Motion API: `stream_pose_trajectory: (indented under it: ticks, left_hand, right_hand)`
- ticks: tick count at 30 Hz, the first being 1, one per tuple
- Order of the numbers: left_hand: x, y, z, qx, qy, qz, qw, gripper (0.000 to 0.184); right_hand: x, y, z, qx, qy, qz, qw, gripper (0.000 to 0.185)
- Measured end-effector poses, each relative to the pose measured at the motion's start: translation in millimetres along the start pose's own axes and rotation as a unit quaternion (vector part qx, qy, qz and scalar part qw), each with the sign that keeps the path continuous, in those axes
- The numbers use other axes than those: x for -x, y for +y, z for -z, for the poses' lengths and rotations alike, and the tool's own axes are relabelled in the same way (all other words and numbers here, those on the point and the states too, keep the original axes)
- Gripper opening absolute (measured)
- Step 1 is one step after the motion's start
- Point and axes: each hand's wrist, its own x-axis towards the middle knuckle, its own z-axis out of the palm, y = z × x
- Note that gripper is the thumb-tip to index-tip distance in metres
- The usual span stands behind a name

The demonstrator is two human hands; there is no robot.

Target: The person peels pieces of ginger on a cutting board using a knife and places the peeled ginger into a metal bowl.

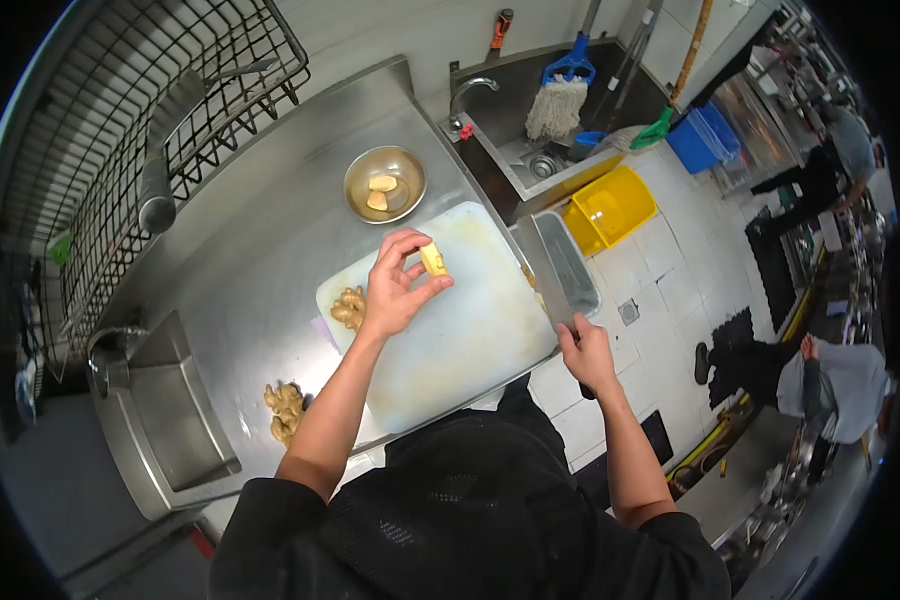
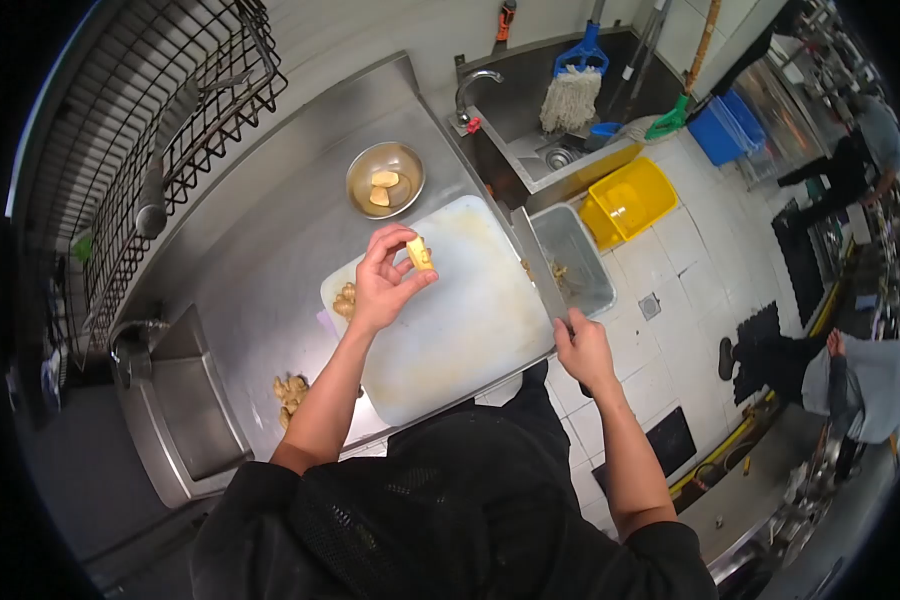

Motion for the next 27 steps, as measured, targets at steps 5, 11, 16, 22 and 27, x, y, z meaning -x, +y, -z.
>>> stream_pose_trajectory:
  ticks: [5, 11, 16, 22, 27]
  left_hand:
    - [16.9, -4.5, 4.8, 0.049, -0.028, 0.041, 0.998, 0.059]
    - [26.2, -35.9, 16.3, -0.040, 0.017, 0.063, 0.997, 0.039]
    - [-57.7, -10.5, 47.2, -0.082, 0.184, 0.071, 0.977, 0.049]
    - [-28.6, 20.1, 78.8, -0.332, 0.170, 0.172, 0.912, 0.079]
    - [37.9, 12.0, 93.2, -0.666, -0.069, 0.329, 0.666, 0.079]
  right_hand:
    - [30.4, -9.7, -37.0, 0.046, -0.079, -0.064, 0.994, 0.026]
    - [44.2, -24.4, -49.1, 0.026, -0.043, -0.117, 0.992, 0.022]
    - [31.7, -12.3, -38.1, 0.066, -0.090, -0.086, 0.990, 0.022]
    - [18.2, 8.9, -27.6, 0.056, -0.121, -0.018, 0.991, 0.021]
    - [13.7, 14.4, -18.0, 0.062, -0.137, 0.031, 0.988, 0.018]
